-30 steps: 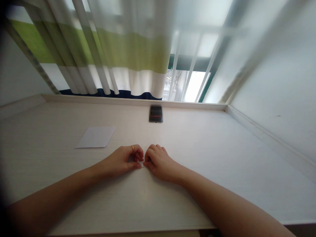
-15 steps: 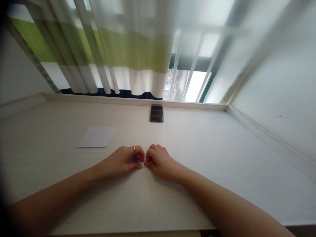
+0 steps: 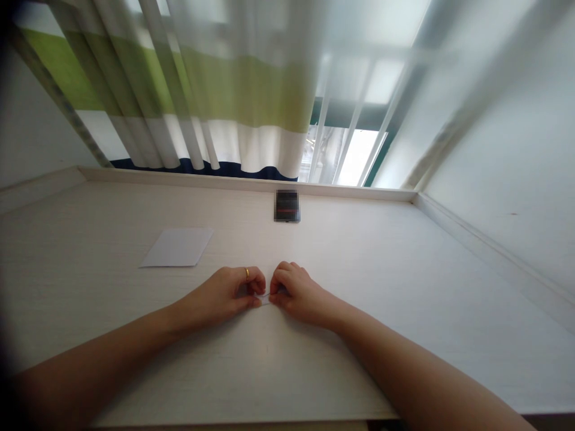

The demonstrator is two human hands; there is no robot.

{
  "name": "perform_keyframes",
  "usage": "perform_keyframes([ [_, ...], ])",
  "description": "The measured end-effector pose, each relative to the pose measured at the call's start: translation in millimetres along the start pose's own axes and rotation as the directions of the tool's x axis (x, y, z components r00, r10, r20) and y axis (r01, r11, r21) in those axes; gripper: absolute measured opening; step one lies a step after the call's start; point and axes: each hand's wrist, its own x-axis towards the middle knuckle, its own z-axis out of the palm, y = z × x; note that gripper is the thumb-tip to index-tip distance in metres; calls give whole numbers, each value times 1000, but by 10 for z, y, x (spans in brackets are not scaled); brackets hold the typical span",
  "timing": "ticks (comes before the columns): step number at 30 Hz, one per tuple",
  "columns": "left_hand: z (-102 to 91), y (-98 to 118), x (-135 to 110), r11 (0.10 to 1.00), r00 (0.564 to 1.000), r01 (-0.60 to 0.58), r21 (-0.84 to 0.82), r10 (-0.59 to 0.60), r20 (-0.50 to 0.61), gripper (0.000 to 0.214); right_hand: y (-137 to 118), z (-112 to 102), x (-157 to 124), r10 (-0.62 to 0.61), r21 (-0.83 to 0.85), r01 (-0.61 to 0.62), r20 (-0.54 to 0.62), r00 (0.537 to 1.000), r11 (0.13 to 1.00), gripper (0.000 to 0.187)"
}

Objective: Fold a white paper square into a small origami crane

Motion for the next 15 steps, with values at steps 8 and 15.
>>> perform_keyframes([
  [8,9,11,-8,999,1000,-4,32,5,-25,11,-26,-7,3,14,-1,-14,-6,1000,1000,10],
  [15,-10,16,2,998,1000,19,-55,-19,-13,11,-8,17,3,13,-24,-13,-13,1000,1000,10],
])
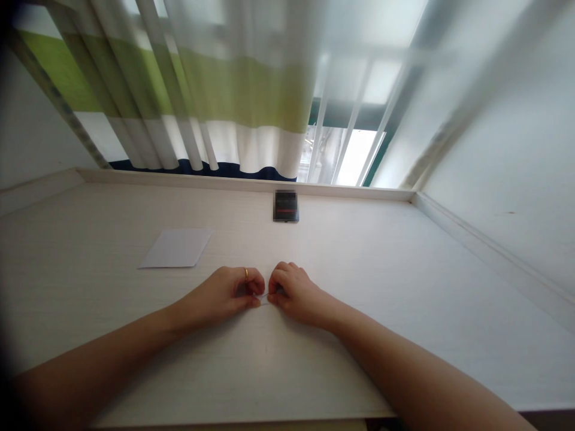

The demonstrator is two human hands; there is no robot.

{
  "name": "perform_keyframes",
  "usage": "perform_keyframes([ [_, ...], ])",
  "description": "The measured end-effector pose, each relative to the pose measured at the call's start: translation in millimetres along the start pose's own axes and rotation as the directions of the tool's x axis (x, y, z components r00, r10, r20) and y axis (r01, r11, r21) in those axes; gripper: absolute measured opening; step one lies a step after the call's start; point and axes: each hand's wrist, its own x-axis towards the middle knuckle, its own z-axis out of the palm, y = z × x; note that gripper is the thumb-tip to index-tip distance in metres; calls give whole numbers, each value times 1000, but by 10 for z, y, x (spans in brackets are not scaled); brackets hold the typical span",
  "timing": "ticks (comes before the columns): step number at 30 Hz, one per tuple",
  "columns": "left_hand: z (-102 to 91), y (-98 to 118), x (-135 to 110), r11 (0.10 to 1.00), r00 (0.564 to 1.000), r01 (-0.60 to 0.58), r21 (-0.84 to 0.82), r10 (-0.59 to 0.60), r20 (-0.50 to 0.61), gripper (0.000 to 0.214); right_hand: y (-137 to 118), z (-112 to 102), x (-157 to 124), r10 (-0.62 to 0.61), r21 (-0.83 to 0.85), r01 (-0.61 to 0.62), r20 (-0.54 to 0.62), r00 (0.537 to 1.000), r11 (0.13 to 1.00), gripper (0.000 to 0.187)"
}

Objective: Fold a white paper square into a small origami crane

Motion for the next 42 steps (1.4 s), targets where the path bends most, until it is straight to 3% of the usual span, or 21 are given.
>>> perform_keyframes([
  [9,30,-69,44,992,999,51,-115,-49,15,11,-27,-6,-9,-7,-34,8,15,1000,999,10],
  [16,26,-39,25,998,1000,19,-68,-19,12,13,-11,7,-11,-15,-46,16,16,1000,999,10],
  [27,157,-39,54,1000,995,28,-8,-28,-92,11,-2,24,-16,-26,-68,26,5,1000,997,11],
  [42,137,-1,81,997,999,25,-78,-29,-46,6,2,14,-1,-23,-45,23,1,1000,999,11],
])
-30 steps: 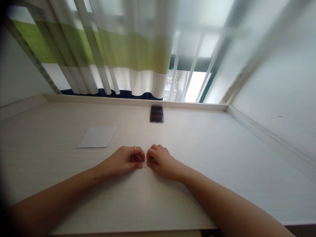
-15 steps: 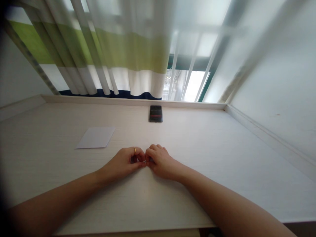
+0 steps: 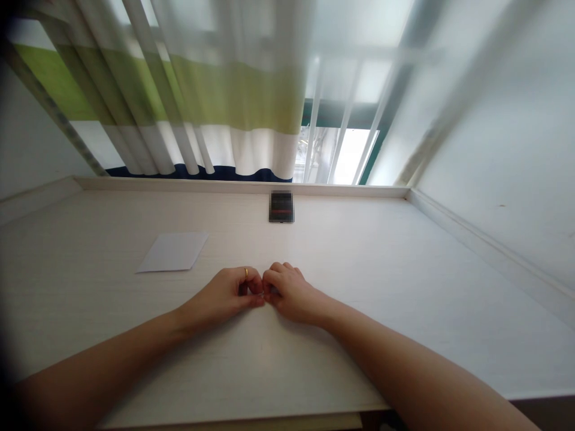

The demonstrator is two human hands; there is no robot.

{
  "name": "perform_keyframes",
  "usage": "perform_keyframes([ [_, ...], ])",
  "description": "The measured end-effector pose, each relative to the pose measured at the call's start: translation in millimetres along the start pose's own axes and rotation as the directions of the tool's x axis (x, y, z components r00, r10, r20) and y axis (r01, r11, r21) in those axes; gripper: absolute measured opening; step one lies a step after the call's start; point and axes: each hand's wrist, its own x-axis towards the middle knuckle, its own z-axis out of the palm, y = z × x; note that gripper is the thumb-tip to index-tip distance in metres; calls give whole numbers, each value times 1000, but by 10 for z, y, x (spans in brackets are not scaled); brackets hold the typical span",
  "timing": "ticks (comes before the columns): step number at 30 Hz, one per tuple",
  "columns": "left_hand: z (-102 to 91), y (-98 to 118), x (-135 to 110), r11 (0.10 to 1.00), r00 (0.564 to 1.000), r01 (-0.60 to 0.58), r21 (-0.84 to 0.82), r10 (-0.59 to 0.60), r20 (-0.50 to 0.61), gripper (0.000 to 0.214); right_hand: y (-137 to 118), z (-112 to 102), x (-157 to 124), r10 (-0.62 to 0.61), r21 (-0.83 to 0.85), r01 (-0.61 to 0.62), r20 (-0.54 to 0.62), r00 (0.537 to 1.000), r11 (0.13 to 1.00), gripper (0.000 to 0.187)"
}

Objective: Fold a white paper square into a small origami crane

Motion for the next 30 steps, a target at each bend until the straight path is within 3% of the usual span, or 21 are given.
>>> perform_keyframes([
  [12,-3,22,-22,995,1000,-28,101,28,3,5,56,-53,43,43,134,-48,40,998,990,15],
  [21,-77,-8,-51,984,995,-58,166,44,91,1,31,-96,36,39,165,-48,53,998,985,17],
  [30,-117,-13,-109,992,996,1,128,-13,92,18,31,-105,31,19,160,-28,57,998,987,18],
])
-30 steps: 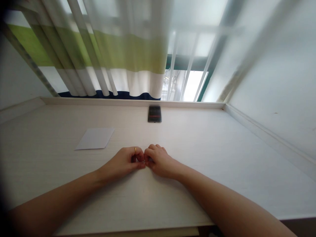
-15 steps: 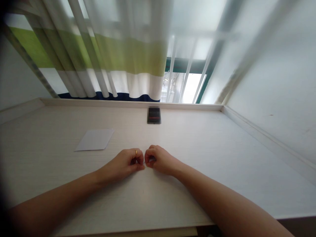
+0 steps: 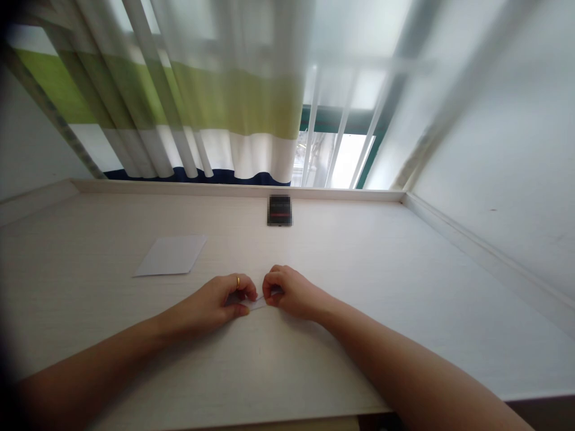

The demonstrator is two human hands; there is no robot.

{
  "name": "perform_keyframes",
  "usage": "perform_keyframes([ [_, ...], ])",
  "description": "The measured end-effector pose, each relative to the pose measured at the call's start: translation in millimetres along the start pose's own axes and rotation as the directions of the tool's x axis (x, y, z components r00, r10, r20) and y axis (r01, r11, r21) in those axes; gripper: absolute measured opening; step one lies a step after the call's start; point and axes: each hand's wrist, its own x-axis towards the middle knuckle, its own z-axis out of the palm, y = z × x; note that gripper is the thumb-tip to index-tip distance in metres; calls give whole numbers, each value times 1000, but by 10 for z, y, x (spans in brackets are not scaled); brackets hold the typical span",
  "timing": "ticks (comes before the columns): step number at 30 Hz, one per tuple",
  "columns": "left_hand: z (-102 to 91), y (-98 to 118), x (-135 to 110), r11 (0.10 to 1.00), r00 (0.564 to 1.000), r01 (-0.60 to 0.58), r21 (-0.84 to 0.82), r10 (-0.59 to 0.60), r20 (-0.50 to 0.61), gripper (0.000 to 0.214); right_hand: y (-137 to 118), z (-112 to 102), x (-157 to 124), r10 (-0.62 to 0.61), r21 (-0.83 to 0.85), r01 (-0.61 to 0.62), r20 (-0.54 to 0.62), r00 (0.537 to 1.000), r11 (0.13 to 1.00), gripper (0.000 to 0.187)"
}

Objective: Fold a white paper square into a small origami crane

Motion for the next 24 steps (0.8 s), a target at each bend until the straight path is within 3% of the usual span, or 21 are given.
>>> perform_keyframes([
  [5,-16,1,20,999,999,40,-24,-40,15,19,29,-53,-23,-4,80,0,40,999,997,19],
  [8,-15,6,25,998,998,55,-25,-55,12,17,12,-49,-27,36,130,-41,47,998,991,9],
  [11,-6,10,25,998,998,61,-29,-61,-6,14,-40,21,-10,97,49,-96,-34,995,994,9],
  [15,5,3,29,989,997,66,-129,-70,-25,29,-86,126,24,139,-83,-149,-123,983,985,10],
  [24,-2,8,29,978,997,73,-195,-75,-1,27,-61,45,17,96,-45,-97,-34,995,994,11],
])
